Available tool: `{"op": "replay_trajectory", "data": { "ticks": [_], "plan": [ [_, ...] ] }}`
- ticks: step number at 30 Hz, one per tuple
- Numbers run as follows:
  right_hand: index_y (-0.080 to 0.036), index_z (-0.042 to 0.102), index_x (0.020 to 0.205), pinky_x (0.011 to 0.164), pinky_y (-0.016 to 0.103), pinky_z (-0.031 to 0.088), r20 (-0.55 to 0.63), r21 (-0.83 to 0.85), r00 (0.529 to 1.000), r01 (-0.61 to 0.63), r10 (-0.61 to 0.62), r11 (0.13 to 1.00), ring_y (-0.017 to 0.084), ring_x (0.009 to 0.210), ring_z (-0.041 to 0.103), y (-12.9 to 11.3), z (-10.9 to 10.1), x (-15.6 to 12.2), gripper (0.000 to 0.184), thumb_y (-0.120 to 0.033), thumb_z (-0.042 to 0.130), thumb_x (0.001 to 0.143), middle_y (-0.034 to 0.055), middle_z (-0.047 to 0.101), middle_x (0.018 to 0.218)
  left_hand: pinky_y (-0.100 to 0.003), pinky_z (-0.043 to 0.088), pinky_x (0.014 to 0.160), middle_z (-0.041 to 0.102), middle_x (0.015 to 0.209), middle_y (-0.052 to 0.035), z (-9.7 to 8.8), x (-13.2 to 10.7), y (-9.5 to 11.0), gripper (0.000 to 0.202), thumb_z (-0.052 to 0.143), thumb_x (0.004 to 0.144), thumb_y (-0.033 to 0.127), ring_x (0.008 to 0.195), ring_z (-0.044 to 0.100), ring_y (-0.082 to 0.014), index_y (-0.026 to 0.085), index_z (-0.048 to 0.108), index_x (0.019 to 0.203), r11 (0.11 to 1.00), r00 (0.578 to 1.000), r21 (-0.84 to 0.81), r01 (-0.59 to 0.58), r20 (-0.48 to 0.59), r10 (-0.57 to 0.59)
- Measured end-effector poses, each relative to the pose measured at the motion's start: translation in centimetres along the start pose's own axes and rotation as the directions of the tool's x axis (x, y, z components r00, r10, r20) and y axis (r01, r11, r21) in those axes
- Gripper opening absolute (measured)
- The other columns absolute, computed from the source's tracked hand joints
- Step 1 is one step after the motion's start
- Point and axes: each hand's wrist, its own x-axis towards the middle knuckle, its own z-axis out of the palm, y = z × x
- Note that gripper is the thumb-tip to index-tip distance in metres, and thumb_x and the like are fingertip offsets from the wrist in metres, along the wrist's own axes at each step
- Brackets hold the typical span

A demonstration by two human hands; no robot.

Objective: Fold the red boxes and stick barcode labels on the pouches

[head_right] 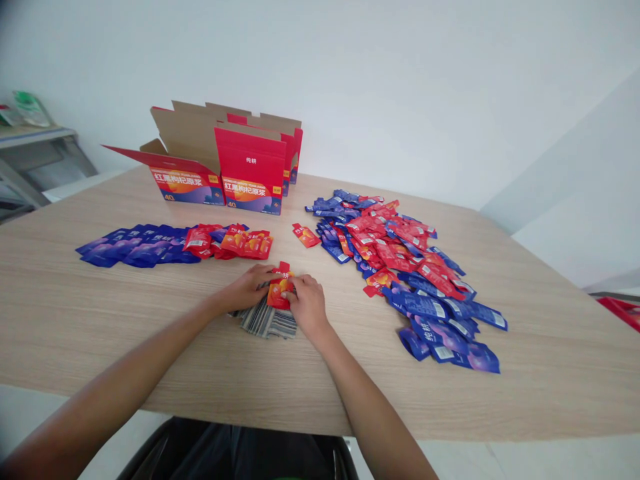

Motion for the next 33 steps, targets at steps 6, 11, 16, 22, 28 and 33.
{"op": "replay_trajectory", "data": {
  "ticks": [6, 11, 16, 22, 28, 33],
  "plan": [
    [-0.02, 0.069, 0.114, 0.085, 0.035, 0.049, 0.134, 0.258, 0.991, -0.038, 0.004, 0.965, 0.019, 0.092, 0.06, 1.5, -1.3, 0.6, 0.037, -0.015, 0.073, 0.078, 0.005, 0.067, 0.103, -0.043, 0.043, 0.109, 0.066, 0.13, -0.0091, -0.2, 0.2, 0.4, 0.045, 0.066, 0.087, 0.045, 0.125, 0.057, -0.029, 0.023, 0.069, 0.126, 0.99, 0.991, -0.073, 0.124, 0.053, -0.121],
    [-0.018, 0.067, 0.118, 0.084, 0.033, 0.049, 0.157, 0.247, 0.987, -0.08, 0.041, 0.966, 0.018, 0.091, 0.06, 1.8, -2.7, 0.6, 0.044, -0.013, 0.072, 0.075, 0.0061, 0.066, 0.106, -0.047, 0.041, 0.109, 0.062, 0.133, -0.0116, -0.1, 0.4, 0.7, 0.071, 0.087, 0.065, 0.043, 0.125, 0.055, -0.0318, 0.021, 0.063, 0.128, 0.998, 0.995, -0.011, 0.058, 0.086, -0.057],
    [-0.019, 0.069, 0.112, 0.079, 0.032, 0.047, 0.174, 0.161, 0.984, -0.073, 0.044, 0.984, 0.018, 0.085, 0.06, 1.5, -3.9, 0.3, 0.03, -0.019, 0.068, 0.082, 0.0042, 0.066, 0.093, -0.048, 0.041, 0.11, 0.058, 0.133, -0.0131, -0.2, 0.5, 1.2, 0.079, 0.088, 0.063, 0.034, 0.127, 0.052, -0.0319, 0.018, 0.053, 0.132, 0.998, 0.998, -0.035, 0.045, 0.047, -0.043],
    [-0.017, 0.056, 0.121, 0.059, 0.027, 0.046, 0.332, 0.377, 0.931, -0.28, 0.153, 0.883, 0.017, 0.068, 0.062, -0.2, -2.7, -0.7, 0.057, -0.033, 0.079, 0.072, -0.0014, 0.066, 0.079, -0.046, 0.044, 0.109, 0.053, 0.135, -0.011, -0.5, 0.2, 2.2, 0.079, 0.083, 0.066, 0.021, 0.129, 0.051, -0.0295, 0.021, 0.044, 0.135, 0.995, 0.999, -0.081, 0.053, 0.002, -0.053],
    [-0.021, 0.058, 0.096, 0.056, 0.028, 0.048, 0.205, 0.513, 0.959, -0.274, 0.193, 0.814, 0.018, 0.065, 0.062, -0.4, -0.8, -0.9, 0.03, -0.038, 0.071, 0.075, -0.0007, 0.065, 0.075, -0.048, 0.047, 0.108, 0.046, 0.143, -0.0131, 0.2, 0.3, 1.7, 0.09, 0.082, 0.066, 0.019, 0.131, 0.05, -0.0306, 0.025, 0.037, 0.144, 0.939, 0.992, -0.339, 0.064, -0.078, -0.096],
    [-0.02, 0.064, 0.101, 0.055, 0.029, 0.049, 0.109, 0.562, 0.975, -0.223, 0.195, 0.797, 0.017, 0.057, 0.06, -0.9, -1.6, -0.5, 0.034, -0.05, 0.055, 0.089, 0.0004, 0.065, 0.073, -0.04, 0.057, 0.084, 0.052, 0.13, -0.0136, 2.2, 1.3, 1.2, 0.106, 0.082, 0.071, 0.034, 0.096, 0.067, -0.0204, 0.03, 0.015, 0.154, 0.593, 0.891, -0.79, 0.156, -0.146, -0.429]
  ]
}}
